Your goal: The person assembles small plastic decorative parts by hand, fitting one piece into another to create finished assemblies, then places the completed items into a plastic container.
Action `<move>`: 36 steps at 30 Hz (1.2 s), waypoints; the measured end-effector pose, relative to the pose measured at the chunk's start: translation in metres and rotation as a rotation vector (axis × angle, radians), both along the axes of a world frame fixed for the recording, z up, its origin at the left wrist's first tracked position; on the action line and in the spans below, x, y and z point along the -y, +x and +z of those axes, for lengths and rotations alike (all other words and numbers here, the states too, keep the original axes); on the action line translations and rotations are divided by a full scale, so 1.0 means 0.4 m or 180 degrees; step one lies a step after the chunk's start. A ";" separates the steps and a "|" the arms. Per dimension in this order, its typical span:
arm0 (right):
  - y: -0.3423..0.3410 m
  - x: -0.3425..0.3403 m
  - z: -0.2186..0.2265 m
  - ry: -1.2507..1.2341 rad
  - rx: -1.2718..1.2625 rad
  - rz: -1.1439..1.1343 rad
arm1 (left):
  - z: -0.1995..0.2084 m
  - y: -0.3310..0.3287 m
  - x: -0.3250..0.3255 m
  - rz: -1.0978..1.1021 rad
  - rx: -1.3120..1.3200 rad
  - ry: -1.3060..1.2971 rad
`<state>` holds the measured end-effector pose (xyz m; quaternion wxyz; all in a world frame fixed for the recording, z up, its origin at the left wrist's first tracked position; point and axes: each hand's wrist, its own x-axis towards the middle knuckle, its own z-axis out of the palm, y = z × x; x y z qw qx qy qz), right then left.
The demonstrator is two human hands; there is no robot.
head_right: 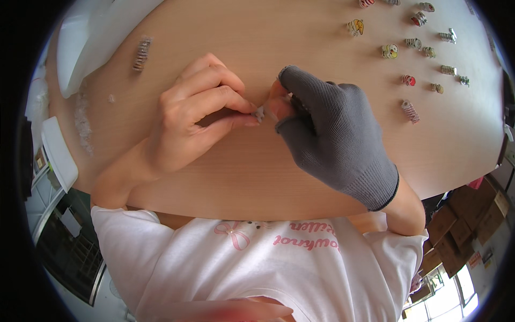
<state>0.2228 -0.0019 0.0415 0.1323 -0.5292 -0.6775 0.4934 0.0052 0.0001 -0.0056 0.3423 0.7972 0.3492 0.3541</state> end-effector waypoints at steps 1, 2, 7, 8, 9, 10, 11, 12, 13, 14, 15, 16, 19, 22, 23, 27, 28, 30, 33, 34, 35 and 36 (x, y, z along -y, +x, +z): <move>-0.001 0.000 0.001 0.0173 0.0082 0.0051 | 0.002 0.000 0.000 0.0005 -0.0010 0.0031; -0.002 0.000 0.001 0.0344 0.0164 0.0101 | 0.003 0.001 -0.001 0.0010 -0.0019 0.0060; 0.002 -0.006 -0.008 0.0475 0.0085 0.0219 | 0.004 0.005 0.001 0.0011 0.0022 0.0041; 0.003 -0.010 -0.006 0.0524 0.0102 0.0306 | 0.004 0.006 0.001 0.0001 0.0036 0.0043; 0.003 -0.015 -0.003 0.0517 0.0099 0.0311 | 0.003 0.006 0.000 0.0006 0.0035 0.0036; 0.003 -0.020 0.003 0.0373 0.0140 0.0354 | 0.001 0.007 -0.001 0.0008 0.0030 0.0047; 0.003 -0.024 0.007 0.0232 0.0182 0.0397 | 0.000 0.007 -0.002 0.0010 0.0026 0.0061; 0.003 -0.029 0.012 0.0234 0.0179 0.0404 | 0.001 0.006 -0.001 0.0018 0.0022 0.0063; 0.002 -0.034 0.016 0.0157 0.0206 0.0463 | 0.003 0.005 0.000 0.0017 0.0028 0.0009; 0.002 -0.038 0.017 0.0083 0.0233 0.0523 | 0.005 0.005 0.001 0.0017 0.0033 -0.0043; 0.004 -0.040 0.014 0.0089 0.0241 0.0514 | 0.007 0.005 0.000 0.0008 0.0040 -0.0036; 0.008 -0.044 0.009 0.0280 0.0197 0.0636 | 0.009 0.006 -0.001 0.0003 0.0026 -0.0055; 0.022 -0.062 -0.008 0.0565 0.0162 0.0864 | 0.014 0.008 -0.004 -0.0029 -0.0008 -0.0079; 0.012 -0.093 0.015 0.0156 0.0213 0.0984 | 0.017 0.009 -0.005 -0.0022 -0.0074 -0.0092; 0.009 -0.103 0.025 -0.0343 0.0259 0.0988 | 0.017 0.009 -0.004 0.0004 -0.0111 -0.0095; 0.032 -0.099 -0.003 -0.0545 -0.0108 0.0854 | 0.014 0.006 -0.006 -0.0051 -0.0174 0.0004; 0.034 -0.092 -0.004 -0.0457 -0.0199 0.0716 | 0.012 0.005 -0.005 -0.0054 -0.0167 -0.0028; 0.029 -0.081 0.006 -0.0364 -0.0289 0.0594 | 0.013 0.004 -0.003 -0.0042 -0.0158 -0.0054; 0.015 -0.073 0.019 -0.0573 0.0016 0.0405 | 0.011 0.004 0.000 -0.0015 -0.0157 -0.0080; 0.015 -0.073 0.019 -0.0497 0.0079 0.0413 | 0.010 0.005 0.000 -0.0023 -0.0143 -0.0084; 0.015 -0.074 0.016 -0.0424 0.0141 0.0423 | 0.008 0.005 0.002 -0.0028 -0.0130 -0.0093; 0.018 -0.076 0.012 -0.0435 0.0148 0.0439 | 0.007 0.005 0.000 -0.0012 -0.0123 -0.0104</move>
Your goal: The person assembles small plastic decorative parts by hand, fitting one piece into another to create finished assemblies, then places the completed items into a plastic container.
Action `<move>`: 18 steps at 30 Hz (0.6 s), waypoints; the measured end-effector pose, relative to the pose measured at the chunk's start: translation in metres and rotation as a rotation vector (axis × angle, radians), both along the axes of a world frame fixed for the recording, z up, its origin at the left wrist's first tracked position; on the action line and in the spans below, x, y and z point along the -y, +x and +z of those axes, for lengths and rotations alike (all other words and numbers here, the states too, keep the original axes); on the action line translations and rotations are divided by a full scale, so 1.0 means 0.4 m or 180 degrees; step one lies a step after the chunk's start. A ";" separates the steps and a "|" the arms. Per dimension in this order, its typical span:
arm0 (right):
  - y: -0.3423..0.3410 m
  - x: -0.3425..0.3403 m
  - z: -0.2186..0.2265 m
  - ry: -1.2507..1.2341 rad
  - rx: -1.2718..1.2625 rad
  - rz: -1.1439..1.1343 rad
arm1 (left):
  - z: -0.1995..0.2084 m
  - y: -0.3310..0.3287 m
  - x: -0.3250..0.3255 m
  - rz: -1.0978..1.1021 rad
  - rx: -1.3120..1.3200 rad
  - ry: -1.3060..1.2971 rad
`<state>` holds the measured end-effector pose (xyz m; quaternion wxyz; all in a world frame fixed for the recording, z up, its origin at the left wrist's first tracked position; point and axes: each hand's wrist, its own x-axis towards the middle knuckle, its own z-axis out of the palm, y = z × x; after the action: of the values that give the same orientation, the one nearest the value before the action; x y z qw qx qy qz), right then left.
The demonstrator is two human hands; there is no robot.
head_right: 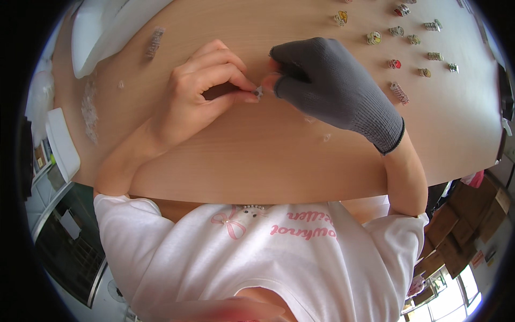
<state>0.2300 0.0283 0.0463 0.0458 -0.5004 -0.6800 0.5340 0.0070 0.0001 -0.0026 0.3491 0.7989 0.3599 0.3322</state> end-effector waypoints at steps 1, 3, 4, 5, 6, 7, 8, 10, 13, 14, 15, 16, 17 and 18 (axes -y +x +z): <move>0.005 0.000 -0.008 0.0141 -0.0021 0.0034 | -0.002 0.000 -0.002 -0.0008 0.0040 0.0032; 0.003 -0.003 -0.017 0.0257 -0.0043 0.0091 | -0.007 -0.001 -0.003 0.0008 0.0080 0.0040; 0.001 0.000 -0.018 0.0503 -0.0006 0.0165 | -0.009 -0.001 -0.003 0.0008 0.0091 0.0068; -0.002 0.001 -0.020 0.0746 0.0029 0.0236 | -0.011 -0.002 -0.003 0.0006 0.0100 0.0093; -0.003 0.002 -0.019 0.0715 0.0031 0.0249 | -0.011 -0.001 -0.003 0.0018 0.0106 0.0063; -0.005 0.002 -0.017 0.0773 0.0109 0.0317 | -0.010 0.000 -0.003 0.0012 0.0121 0.0119; -0.007 0.000 -0.016 0.0832 0.0183 0.0384 | -0.009 0.001 -0.003 0.0002 0.0134 0.0177; -0.008 -0.008 -0.009 0.0533 0.0243 0.0362 | -0.007 0.001 -0.007 0.0004 0.0149 0.0160; -0.002 -0.017 -0.011 0.0259 0.0165 0.0320 | -0.003 0.002 -0.009 -0.0024 0.0116 0.0122; 0.000 -0.021 -0.012 0.0257 0.0016 0.0332 | 0.000 0.002 -0.011 -0.0023 0.0061 0.0074; 0.000 -0.023 -0.013 0.0278 0.0012 0.0316 | 0.001 0.002 -0.011 -0.0039 0.0056 0.0094; -0.001 -0.023 -0.012 -0.0024 -0.0118 0.0266 | 0.001 0.003 -0.011 -0.0007 0.0019 0.0131; 0.000 -0.024 -0.011 -0.0319 -0.0249 0.0219 | 0.000 0.006 -0.012 0.0026 -0.0017 0.0173; 0.008 -0.029 -0.010 -0.0276 -0.0262 0.0210 | 0.002 0.003 -0.012 0.0014 -0.0031 0.0216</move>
<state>0.2330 0.0398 0.0422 0.0343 -0.4568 -0.6700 0.5842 0.0083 0.0051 -0.0020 0.3193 0.8111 0.3519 0.3412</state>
